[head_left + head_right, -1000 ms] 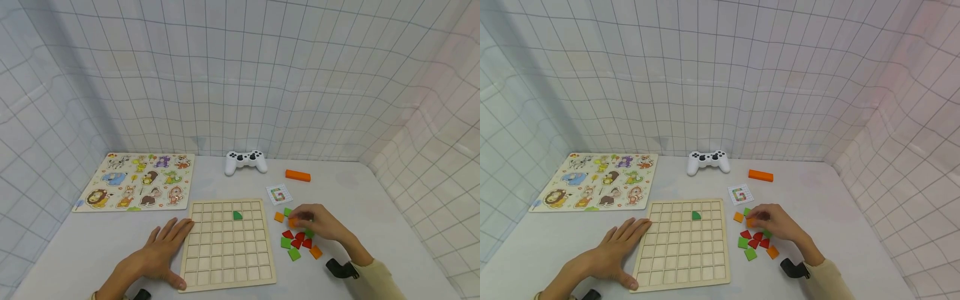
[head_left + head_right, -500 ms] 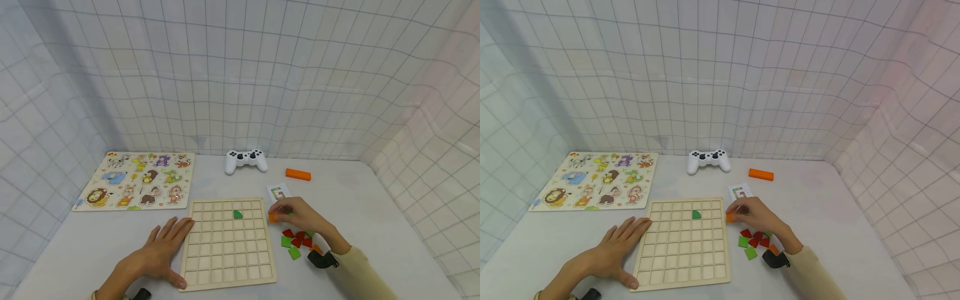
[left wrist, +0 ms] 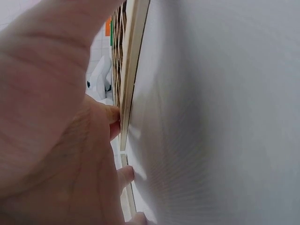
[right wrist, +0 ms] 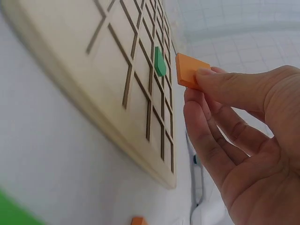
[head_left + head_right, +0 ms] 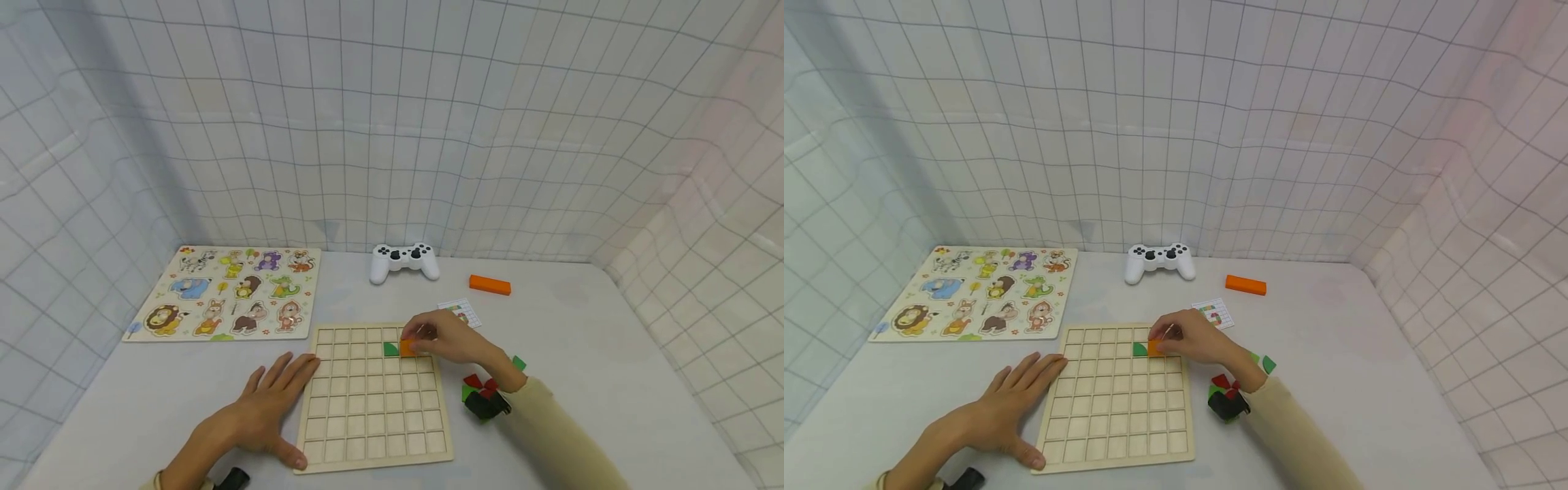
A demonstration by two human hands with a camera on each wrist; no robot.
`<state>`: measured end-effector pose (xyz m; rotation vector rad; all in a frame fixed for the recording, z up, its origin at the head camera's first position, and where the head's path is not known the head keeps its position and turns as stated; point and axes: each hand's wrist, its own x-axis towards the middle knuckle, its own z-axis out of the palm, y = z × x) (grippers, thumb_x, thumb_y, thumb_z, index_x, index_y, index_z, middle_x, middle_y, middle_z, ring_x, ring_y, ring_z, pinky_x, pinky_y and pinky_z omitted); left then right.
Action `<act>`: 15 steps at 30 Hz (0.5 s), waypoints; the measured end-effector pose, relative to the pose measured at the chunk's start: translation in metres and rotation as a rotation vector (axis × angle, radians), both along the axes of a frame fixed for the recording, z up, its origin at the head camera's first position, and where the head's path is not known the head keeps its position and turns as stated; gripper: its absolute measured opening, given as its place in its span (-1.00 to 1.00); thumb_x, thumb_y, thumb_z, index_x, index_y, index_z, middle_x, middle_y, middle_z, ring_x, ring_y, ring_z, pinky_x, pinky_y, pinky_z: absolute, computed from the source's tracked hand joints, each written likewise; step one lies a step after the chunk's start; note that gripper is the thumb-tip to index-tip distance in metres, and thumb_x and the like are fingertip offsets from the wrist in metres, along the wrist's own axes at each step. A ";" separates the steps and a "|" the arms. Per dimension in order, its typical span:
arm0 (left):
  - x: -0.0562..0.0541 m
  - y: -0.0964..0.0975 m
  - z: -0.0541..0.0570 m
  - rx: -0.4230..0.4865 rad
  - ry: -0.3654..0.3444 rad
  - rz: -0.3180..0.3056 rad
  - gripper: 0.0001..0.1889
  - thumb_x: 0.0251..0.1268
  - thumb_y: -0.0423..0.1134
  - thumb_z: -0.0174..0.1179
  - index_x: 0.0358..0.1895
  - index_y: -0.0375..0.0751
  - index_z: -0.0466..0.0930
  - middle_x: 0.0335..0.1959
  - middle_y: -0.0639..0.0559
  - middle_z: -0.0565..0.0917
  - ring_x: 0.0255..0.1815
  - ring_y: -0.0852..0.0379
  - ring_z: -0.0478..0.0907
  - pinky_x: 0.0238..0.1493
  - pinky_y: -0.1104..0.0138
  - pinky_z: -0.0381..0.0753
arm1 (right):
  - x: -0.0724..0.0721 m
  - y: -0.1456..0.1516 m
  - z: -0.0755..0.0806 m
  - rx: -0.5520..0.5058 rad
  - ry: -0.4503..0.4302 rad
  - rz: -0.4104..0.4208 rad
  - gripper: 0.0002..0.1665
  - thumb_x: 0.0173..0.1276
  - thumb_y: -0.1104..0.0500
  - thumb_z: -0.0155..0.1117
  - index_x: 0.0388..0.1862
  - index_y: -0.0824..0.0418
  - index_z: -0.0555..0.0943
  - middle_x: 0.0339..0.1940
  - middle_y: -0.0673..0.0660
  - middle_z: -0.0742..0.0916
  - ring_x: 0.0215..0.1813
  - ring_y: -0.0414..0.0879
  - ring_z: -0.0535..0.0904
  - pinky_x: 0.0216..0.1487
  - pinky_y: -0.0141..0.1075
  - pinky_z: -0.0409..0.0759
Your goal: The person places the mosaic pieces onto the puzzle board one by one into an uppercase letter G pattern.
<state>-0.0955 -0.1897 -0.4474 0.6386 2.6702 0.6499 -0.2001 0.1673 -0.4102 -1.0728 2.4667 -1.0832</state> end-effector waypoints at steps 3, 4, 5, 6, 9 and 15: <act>0.000 0.000 -0.003 -0.013 0.015 0.006 0.60 -0.65 0.66 0.37 0.64 0.01 -0.16 0.66 -0.06 -0.08 0.63 -0.35 -0.25 0.42 -0.41 -0.24 | -0.005 -0.011 0.000 -0.001 -0.013 0.007 -0.83 0.36 0.22 0.38 -0.07 0.13 0.72 -0.18 0.00 0.79 -0.22 -0.21 0.65 -0.14 -0.38 0.63; 0.000 0.000 -0.003 -0.006 0.021 0.006 0.59 -0.65 0.65 0.38 0.64 0.01 -0.15 0.66 -0.07 -0.07 0.63 -0.36 -0.25 0.41 -0.42 -0.24 | -0.006 -0.015 0.000 -0.002 -0.017 0.009 -0.83 0.36 0.23 0.38 -0.08 0.13 0.73 -0.20 0.00 0.79 -0.24 -0.21 0.65 -0.15 -0.38 0.63; 0.000 0.000 -0.003 -0.002 0.027 0.005 0.59 -0.65 0.65 0.38 0.64 0.01 -0.15 0.66 -0.07 -0.06 0.63 -0.36 -0.25 0.41 -0.42 -0.24 | -0.007 -0.019 0.000 -0.002 -0.020 0.014 -0.84 0.36 0.25 0.38 -0.09 0.14 0.73 -0.21 0.01 0.79 -0.25 -0.22 0.65 -0.15 -0.39 0.63; 0.001 0.000 -0.003 0.015 0.028 -0.002 0.58 -0.63 0.65 0.38 0.64 0.02 -0.15 0.66 -0.07 -0.07 0.62 -0.38 -0.25 0.39 -0.45 -0.25 | -0.008 -0.023 -0.001 -0.004 -0.023 0.020 -0.85 0.36 0.26 0.37 -0.10 0.15 0.73 -0.22 0.01 0.79 -0.25 -0.22 0.65 -0.15 -0.39 0.64; 0.001 -0.001 -0.003 0.029 0.034 -0.012 0.57 -0.60 0.64 0.39 0.64 0.01 -0.15 0.66 -0.07 -0.07 0.62 -0.39 -0.25 0.37 -0.46 -0.27 | -0.012 -0.033 -0.003 0.000 -0.004 0.046 -0.87 0.36 0.29 0.36 -0.13 0.18 0.72 -0.23 0.04 0.79 -0.24 -0.23 0.66 -0.12 -0.41 0.66; 0.002 -0.001 0.003 0.045 0.018 -0.029 0.55 -0.55 0.59 0.42 0.64 -0.04 -0.14 0.65 -0.12 -0.07 0.60 -0.45 -0.24 0.34 -0.51 -0.27 | -0.016 -0.048 -0.005 0.018 0.050 0.084 -0.86 0.37 0.33 0.33 -0.13 0.22 0.72 -0.21 0.08 0.80 -0.20 -0.20 0.70 -0.10 -0.43 0.66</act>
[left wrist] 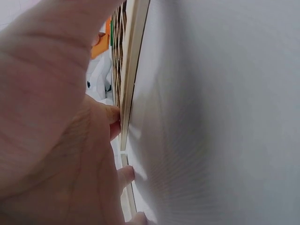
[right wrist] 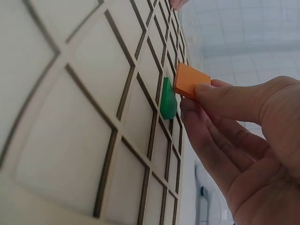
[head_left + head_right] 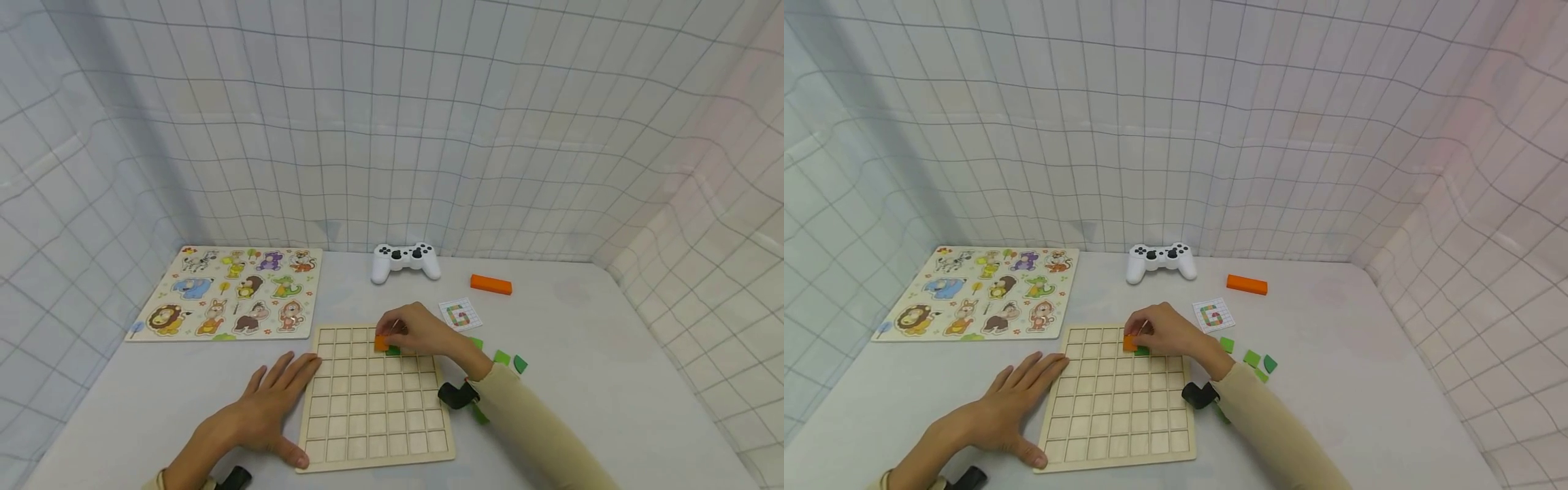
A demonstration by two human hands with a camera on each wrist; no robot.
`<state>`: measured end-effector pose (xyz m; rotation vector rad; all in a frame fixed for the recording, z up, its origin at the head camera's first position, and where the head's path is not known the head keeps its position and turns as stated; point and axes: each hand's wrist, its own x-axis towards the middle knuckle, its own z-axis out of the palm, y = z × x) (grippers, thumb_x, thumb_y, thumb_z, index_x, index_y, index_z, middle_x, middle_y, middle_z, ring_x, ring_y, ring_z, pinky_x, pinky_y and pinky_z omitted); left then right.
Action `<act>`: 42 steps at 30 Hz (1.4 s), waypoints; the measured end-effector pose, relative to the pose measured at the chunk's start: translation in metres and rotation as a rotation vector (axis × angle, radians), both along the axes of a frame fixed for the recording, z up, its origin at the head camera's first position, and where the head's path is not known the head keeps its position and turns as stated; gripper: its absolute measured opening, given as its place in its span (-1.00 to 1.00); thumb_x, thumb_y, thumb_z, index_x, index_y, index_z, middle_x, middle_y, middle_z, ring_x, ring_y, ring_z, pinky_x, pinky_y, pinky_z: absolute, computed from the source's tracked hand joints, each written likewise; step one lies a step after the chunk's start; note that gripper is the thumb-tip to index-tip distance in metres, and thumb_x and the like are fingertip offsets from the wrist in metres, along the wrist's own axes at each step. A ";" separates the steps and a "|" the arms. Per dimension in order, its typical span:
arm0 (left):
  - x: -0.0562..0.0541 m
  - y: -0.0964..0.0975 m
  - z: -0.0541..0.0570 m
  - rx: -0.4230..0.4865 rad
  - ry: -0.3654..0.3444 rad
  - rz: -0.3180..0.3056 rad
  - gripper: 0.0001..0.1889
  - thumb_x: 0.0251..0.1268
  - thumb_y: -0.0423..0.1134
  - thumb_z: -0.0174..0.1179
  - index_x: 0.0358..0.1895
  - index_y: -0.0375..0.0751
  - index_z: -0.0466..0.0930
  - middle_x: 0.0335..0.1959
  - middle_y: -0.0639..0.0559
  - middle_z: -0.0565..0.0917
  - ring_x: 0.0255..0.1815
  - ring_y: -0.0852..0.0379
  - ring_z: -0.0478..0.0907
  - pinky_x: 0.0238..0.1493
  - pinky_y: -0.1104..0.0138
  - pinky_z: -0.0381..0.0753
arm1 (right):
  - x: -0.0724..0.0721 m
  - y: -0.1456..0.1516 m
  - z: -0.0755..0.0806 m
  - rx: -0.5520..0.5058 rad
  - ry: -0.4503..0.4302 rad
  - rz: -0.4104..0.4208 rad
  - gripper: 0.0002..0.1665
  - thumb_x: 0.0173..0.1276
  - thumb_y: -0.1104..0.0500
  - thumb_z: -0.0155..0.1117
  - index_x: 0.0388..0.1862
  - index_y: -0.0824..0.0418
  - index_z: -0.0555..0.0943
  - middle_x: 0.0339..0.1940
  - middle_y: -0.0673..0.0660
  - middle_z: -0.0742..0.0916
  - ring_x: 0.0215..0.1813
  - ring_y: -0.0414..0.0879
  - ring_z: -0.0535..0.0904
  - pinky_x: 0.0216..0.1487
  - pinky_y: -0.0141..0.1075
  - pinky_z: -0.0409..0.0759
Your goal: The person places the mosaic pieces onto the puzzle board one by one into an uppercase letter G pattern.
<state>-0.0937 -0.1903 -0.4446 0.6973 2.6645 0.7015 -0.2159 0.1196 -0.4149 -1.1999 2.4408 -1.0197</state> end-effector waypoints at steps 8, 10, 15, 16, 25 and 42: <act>-0.001 0.000 -0.003 -0.029 -0.004 0.018 0.57 -0.61 0.61 0.41 0.64 -0.01 -0.14 0.66 -0.08 -0.07 0.62 -0.38 -0.24 0.39 -0.45 -0.25 | 0.000 -0.009 -0.002 0.036 0.007 -0.016 -0.85 0.38 0.32 0.32 -0.10 0.21 0.72 -0.19 0.07 0.79 -0.16 -0.20 0.69 -0.09 -0.45 0.64; -0.002 0.001 -0.005 -0.047 -0.007 0.033 0.59 -0.65 0.64 0.39 0.64 0.01 -0.15 0.67 -0.05 -0.08 0.63 -0.34 -0.25 0.43 -0.41 -0.26 | 0.001 -0.010 -0.003 0.056 0.022 -0.024 -0.85 0.39 0.31 0.32 -0.10 0.20 0.72 -0.20 0.05 0.78 -0.19 -0.24 0.66 -0.12 -0.46 0.62; -0.002 0.001 -0.005 -0.051 -0.008 0.034 0.59 -0.66 0.64 0.39 0.64 0.02 -0.15 0.67 -0.06 -0.08 0.63 -0.37 -0.26 0.42 -0.43 -0.25 | 0.003 -0.012 -0.004 0.109 0.049 -0.036 -0.84 0.40 0.28 0.33 -0.08 0.18 0.73 -0.22 0.03 0.76 -0.25 -0.28 0.58 -0.16 -0.47 0.58; -0.002 0.001 -0.005 -0.043 -0.008 0.033 0.59 -0.65 0.64 0.39 0.64 0.02 -0.14 0.66 -0.07 -0.08 0.63 -0.38 -0.26 0.41 -0.44 -0.26 | 0.004 -0.012 -0.004 0.120 0.051 -0.037 -0.84 0.39 0.27 0.33 -0.07 0.18 0.73 -0.22 0.03 0.76 -0.24 -0.29 0.58 -0.16 -0.47 0.58; -0.001 0.001 -0.005 -0.052 0.000 0.033 0.60 -0.66 0.65 0.39 0.64 0.00 -0.15 0.67 -0.06 -0.09 0.63 -0.36 -0.27 0.42 -0.41 -0.25 | 0.008 -0.011 -0.005 0.165 0.093 -0.041 -0.84 0.39 0.23 0.36 -0.08 0.16 0.75 -0.22 0.02 0.74 -0.23 -0.26 0.59 -0.16 -0.48 0.56; -0.002 0.001 -0.003 -0.036 -0.010 0.023 0.58 -0.62 0.63 0.39 0.64 0.00 -0.16 0.67 -0.07 -0.10 0.62 -0.40 -0.27 0.39 -0.46 -0.28 | 0.024 0.007 0.002 0.158 0.089 -0.141 -0.71 0.37 0.15 0.38 0.04 0.16 0.70 -0.05 0.02 0.78 0.00 -0.10 0.63 0.08 -0.25 0.59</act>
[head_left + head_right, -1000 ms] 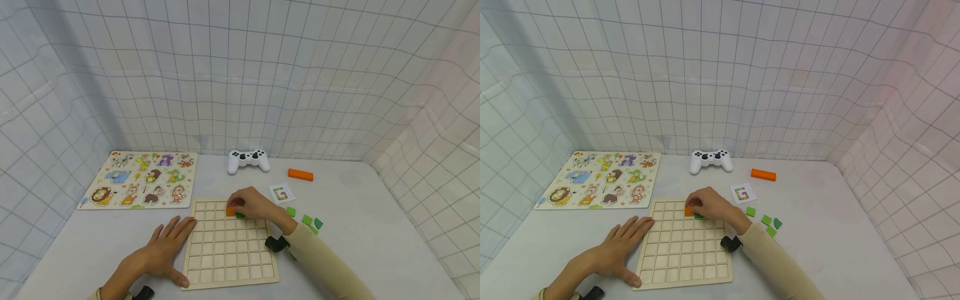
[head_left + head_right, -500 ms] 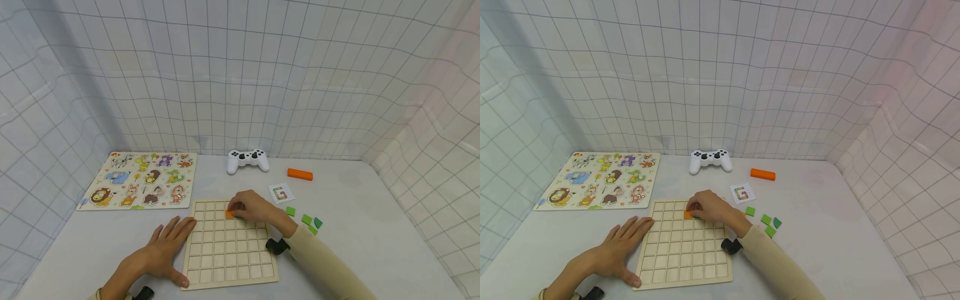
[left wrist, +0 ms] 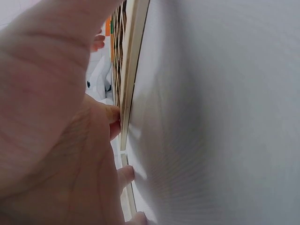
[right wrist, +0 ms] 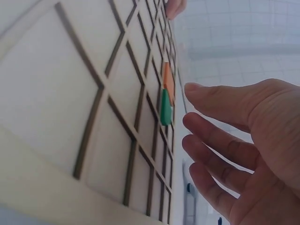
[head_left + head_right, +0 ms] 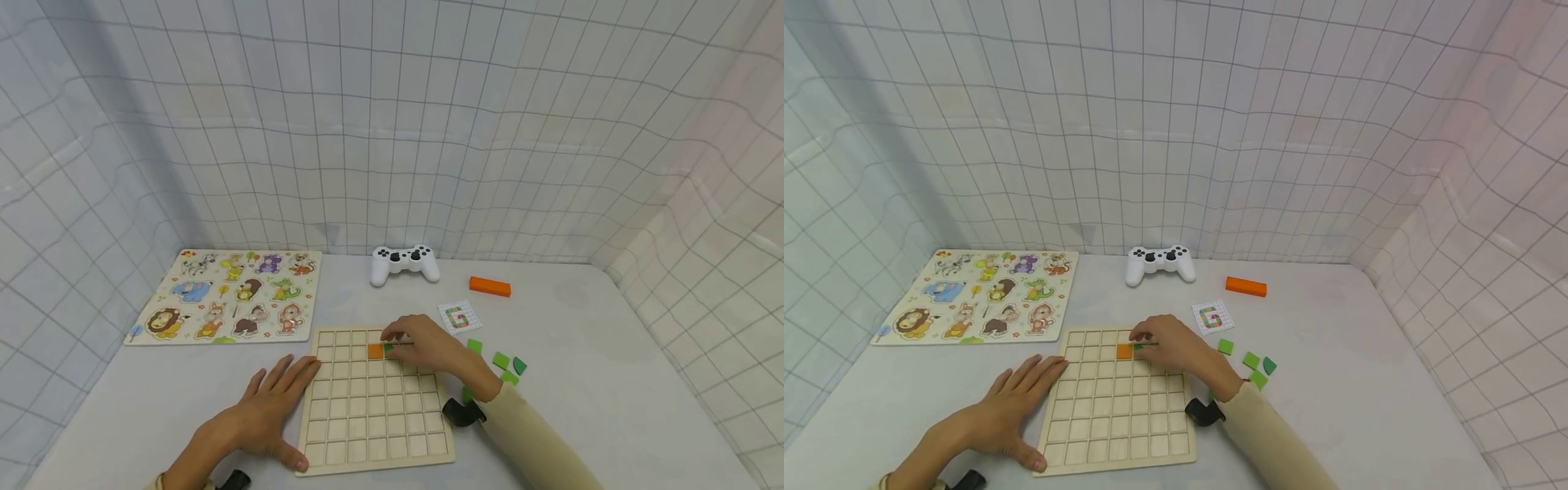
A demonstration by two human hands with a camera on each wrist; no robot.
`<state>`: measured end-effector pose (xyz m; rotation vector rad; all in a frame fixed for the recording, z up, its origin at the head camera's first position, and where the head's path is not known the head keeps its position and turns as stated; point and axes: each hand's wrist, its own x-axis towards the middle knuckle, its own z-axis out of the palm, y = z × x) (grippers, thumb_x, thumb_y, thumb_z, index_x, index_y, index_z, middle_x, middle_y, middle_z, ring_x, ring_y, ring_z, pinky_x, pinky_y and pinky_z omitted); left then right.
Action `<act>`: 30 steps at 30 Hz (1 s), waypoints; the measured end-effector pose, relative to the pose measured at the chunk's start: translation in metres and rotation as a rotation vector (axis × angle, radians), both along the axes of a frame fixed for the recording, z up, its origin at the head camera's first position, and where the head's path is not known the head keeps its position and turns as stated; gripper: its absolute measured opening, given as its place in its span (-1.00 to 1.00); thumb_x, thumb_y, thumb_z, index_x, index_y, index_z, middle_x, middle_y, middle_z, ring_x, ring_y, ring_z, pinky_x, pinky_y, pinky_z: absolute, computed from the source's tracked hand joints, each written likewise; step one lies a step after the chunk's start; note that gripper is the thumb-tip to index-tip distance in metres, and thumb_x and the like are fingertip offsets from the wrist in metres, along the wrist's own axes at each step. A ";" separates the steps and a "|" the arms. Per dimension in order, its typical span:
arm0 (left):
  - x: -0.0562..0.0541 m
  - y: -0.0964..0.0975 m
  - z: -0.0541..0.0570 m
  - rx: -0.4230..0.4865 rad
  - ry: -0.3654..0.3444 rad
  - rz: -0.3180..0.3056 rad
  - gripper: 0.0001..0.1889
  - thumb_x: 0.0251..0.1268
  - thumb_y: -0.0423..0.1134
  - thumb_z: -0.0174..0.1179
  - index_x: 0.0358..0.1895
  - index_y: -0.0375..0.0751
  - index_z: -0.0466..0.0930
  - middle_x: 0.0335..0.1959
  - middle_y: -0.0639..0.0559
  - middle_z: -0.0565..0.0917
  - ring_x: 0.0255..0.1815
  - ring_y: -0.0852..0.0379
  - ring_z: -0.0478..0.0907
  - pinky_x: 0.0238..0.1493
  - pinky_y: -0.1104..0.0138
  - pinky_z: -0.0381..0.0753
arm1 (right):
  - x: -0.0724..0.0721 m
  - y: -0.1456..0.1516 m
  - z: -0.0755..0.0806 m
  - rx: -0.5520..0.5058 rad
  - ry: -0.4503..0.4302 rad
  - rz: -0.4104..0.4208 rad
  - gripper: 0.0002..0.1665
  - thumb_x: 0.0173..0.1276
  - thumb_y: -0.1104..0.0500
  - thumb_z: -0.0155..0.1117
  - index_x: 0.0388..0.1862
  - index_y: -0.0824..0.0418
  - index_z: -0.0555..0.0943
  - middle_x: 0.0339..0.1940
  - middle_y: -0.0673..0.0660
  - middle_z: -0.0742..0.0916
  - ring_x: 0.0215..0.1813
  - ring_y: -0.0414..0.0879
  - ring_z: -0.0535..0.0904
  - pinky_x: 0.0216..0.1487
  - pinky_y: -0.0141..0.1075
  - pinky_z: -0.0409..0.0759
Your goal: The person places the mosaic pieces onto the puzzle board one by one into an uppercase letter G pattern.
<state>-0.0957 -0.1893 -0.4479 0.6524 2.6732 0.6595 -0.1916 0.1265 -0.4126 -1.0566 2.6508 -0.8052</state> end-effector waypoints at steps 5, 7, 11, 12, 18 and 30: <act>0.001 0.001 0.007 -0.021 -0.009 0.002 0.59 -0.62 0.63 0.39 0.64 -0.04 -0.15 0.67 -0.08 -0.10 0.62 -0.40 -0.27 0.40 -0.46 -0.29 | 0.009 0.017 0.006 -0.023 0.048 -0.002 -0.71 0.40 0.14 0.35 0.06 0.18 0.69 -0.03 0.04 0.76 0.00 -0.06 0.62 0.07 -0.22 0.60; 0.002 0.002 0.011 -0.028 -0.023 -0.002 0.59 -0.60 0.60 0.41 0.64 -0.07 -0.15 0.66 -0.11 -0.10 0.62 -0.41 -0.27 0.40 -0.46 -0.27 | 0.012 0.025 0.006 -0.025 0.057 -0.002 -0.71 0.40 0.13 0.35 0.06 0.20 0.69 -0.02 0.06 0.76 0.00 -0.04 0.62 0.07 -0.19 0.60; 0.004 0.005 0.018 -0.024 -0.048 -0.009 0.56 -0.54 0.52 0.48 0.64 -0.12 -0.15 0.66 -0.16 -0.10 0.60 -0.46 -0.25 0.37 -0.50 -0.26 | 0.016 0.041 0.006 -0.012 0.065 -0.033 -0.69 0.39 0.11 0.37 0.06 0.19 0.69 -0.02 0.06 0.76 0.01 -0.03 0.61 0.10 -0.11 0.59; 0.004 0.005 0.019 -0.032 -0.054 -0.007 0.56 -0.53 0.51 0.49 0.64 -0.11 -0.16 0.66 -0.15 -0.11 0.61 -0.44 -0.26 0.39 -0.49 -0.25 | 0.017 0.045 0.007 -0.008 0.070 -0.045 -0.69 0.39 0.11 0.37 0.06 0.17 0.69 -0.02 0.05 0.76 0.01 -0.03 0.61 0.13 -0.06 0.57; 0.004 0.005 0.020 -0.027 -0.051 -0.009 0.57 -0.54 0.50 0.49 0.64 -0.11 -0.16 0.66 -0.15 -0.11 0.61 -0.44 -0.26 0.38 -0.49 -0.27 | 0.019 0.066 0.004 0.004 0.057 -0.109 -0.67 0.35 0.10 0.41 0.06 0.14 0.69 -0.01 0.00 0.76 0.03 -0.06 0.62 0.16 -0.07 0.58; 0.000 0.000 -0.002 0.000 0.004 0.009 0.59 -0.65 0.64 0.38 0.64 0.01 -0.16 0.67 -0.03 -0.07 0.63 -0.33 -0.26 0.42 -0.41 -0.28 | 0.019 0.108 0.004 -0.009 0.053 -0.192 -0.68 0.32 0.16 0.43 0.02 0.22 0.70 -0.03 0.09 0.77 -0.01 0.04 0.64 0.10 0.00 0.65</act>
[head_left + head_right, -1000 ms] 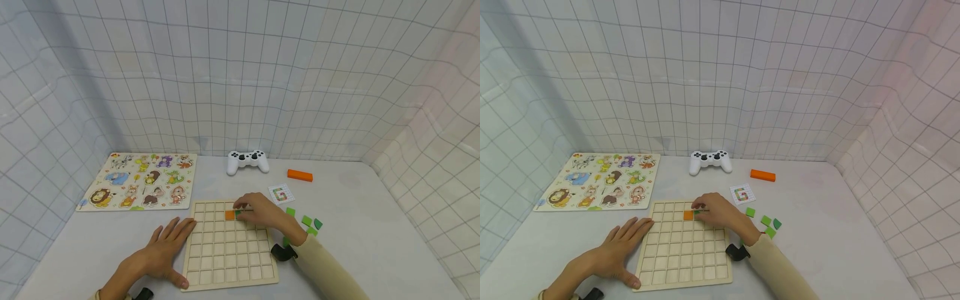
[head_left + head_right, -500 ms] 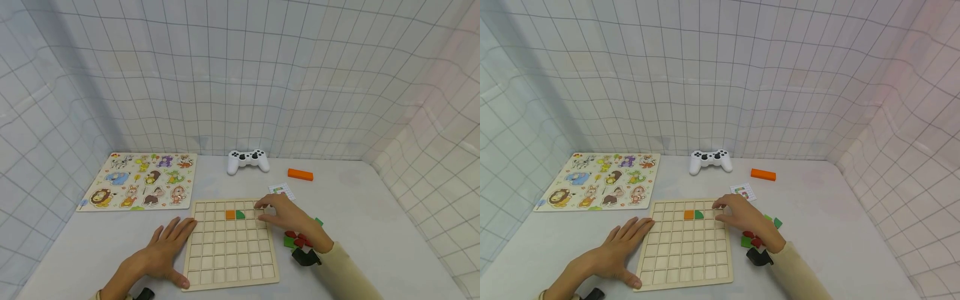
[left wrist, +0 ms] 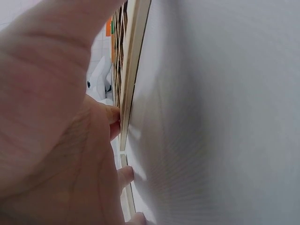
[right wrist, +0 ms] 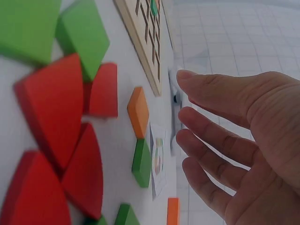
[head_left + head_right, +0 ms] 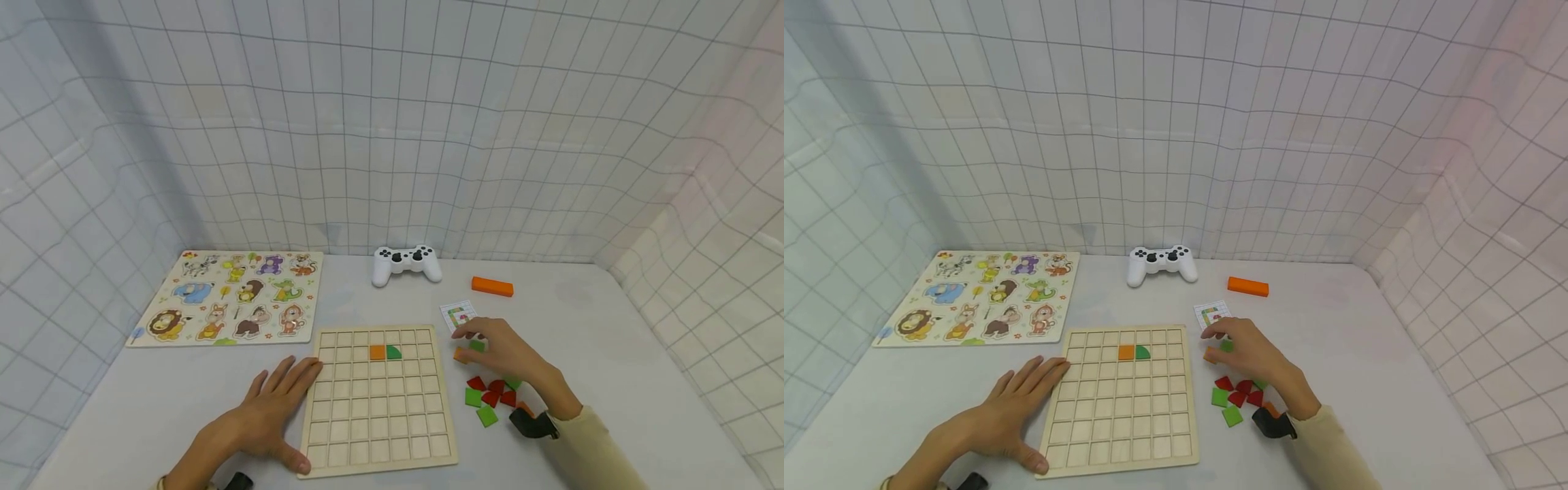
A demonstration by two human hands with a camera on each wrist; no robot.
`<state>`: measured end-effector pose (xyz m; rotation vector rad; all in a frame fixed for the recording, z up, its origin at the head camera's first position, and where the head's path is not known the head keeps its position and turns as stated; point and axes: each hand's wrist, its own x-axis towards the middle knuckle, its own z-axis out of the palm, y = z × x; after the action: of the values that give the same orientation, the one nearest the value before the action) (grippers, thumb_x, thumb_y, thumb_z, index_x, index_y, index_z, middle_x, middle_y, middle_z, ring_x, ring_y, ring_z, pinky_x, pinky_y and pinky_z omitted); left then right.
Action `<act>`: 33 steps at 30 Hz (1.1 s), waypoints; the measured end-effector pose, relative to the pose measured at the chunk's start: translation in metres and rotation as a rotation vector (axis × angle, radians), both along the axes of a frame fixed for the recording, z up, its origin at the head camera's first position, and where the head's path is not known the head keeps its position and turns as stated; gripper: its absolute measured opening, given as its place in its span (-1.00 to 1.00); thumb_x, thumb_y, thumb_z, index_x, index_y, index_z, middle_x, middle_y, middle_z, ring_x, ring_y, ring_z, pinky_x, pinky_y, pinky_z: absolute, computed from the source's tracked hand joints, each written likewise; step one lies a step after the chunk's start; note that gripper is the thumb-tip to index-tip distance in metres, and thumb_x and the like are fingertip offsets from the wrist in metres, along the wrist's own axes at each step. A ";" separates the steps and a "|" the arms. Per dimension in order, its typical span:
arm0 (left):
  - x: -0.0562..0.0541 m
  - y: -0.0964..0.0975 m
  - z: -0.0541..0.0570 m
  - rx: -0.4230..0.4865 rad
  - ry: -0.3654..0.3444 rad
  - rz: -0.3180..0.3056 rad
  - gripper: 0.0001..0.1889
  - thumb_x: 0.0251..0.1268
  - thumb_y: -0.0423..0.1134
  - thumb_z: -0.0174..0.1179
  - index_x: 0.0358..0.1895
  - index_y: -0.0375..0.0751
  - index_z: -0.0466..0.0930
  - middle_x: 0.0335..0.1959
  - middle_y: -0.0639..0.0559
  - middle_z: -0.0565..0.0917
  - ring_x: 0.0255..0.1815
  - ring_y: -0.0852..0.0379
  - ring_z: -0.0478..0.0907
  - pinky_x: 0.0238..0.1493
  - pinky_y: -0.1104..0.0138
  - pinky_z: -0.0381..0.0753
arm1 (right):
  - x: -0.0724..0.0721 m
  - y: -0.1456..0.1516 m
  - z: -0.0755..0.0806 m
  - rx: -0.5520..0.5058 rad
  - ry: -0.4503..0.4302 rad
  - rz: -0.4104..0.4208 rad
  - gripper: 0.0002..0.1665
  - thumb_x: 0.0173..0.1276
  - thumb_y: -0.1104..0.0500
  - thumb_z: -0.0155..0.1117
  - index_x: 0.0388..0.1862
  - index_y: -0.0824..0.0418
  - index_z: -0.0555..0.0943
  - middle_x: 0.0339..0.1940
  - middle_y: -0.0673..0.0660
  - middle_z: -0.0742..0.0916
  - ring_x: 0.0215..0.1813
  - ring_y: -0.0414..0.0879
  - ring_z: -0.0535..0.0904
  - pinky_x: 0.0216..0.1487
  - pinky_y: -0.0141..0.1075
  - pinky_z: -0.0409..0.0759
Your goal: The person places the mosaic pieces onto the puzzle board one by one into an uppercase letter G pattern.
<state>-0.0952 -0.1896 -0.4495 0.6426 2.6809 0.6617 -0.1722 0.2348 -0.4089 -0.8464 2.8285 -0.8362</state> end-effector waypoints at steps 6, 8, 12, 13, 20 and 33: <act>0.001 -0.001 -0.001 -0.004 0.006 -0.002 0.59 -0.63 0.64 0.39 0.64 0.02 -0.17 0.67 -0.03 -0.07 0.64 -0.32 -0.26 0.43 -0.39 -0.27 | -0.001 0.015 -0.004 0.006 0.014 -0.025 -0.68 0.24 0.21 0.49 -0.03 0.22 0.71 -0.06 0.10 0.77 -0.05 0.03 0.65 0.07 -0.04 0.67; 0.001 -0.001 0.000 0.006 0.004 -0.006 0.58 -0.63 0.63 0.39 0.64 0.02 -0.16 0.67 -0.03 -0.07 0.63 -0.33 -0.25 0.42 -0.42 -0.27 | -0.003 0.019 -0.006 0.002 -0.008 -0.038 -0.68 0.24 0.20 0.50 -0.03 0.21 0.71 -0.05 0.08 0.76 -0.04 0.01 0.65 0.07 -0.06 0.67; 0.002 -0.001 0.002 0.016 0.009 -0.017 0.57 -0.61 0.62 0.40 0.64 0.00 -0.14 0.66 -0.05 -0.07 0.62 -0.37 -0.25 0.39 -0.46 -0.28 | -0.006 0.026 -0.008 -0.015 -0.043 -0.037 -0.68 0.23 0.18 0.51 -0.04 0.18 0.70 -0.05 0.03 0.76 -0.02 -0.03 0.65 0.08 -0.10 0.67; 0.002 -0.001 0.003 0.024 0.009 -0.019 0.57 -0.61 0.61 0.40 0.64 -0.01 -0.13 0.66 -0.06 -0.07 0.62 -0.39 -0.24 0.37 -0.48 -0.28 | -0.007 0.027 -0.009 -0.020 -0.050 -0.035 -0.69 0.24 0.18 0.50 -0.05 0.18 0.70 -0.06 0.02 0.76 -0.03 -0.04 0.64 0.08 -0.11 0.67; 0.001 -0.002 -0.001 -0.003 0.013 -0.004 0.59 -0.63 0.64 0.38 0.64 0.03 -0.17 0.67 -0.03 -0.07 0.64 -0.32 -0.26 0.43 -0.40 -0.26 | -0.008 0.032 -0.013 -0.043 -0.123 -0.032 -0.71 0.25 0.17 0.49 -0.07 0.18 0.67 -0.10 0.00 0.74 -0.03 -0.07 0.61 0.10 -0.18 0.65; 0.002 -0.001 0.002 0.051 -0.007 -0.037 0.54 -0.54 0.54 0.45 0.64 -0.02 -0.16 0.65 -0.14 -0.07 0.60 -0.43 -0.24 0.35 -0.50 -0.29 | -0.011 0.034 -0.017 -0.021 -0.120 -0.022 -0.73 0.27 0.27 0.45 -0.06 0.19 0.65 -0.07 0.01 0.72 -0.03 -0.06 0.59 0.09 -0.17 0.65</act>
<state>-0.0931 -0.1902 -0.4476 0.7008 2.6466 0.7236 -0.1831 0.2686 -0.4261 -0.7424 2.7345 -0.8901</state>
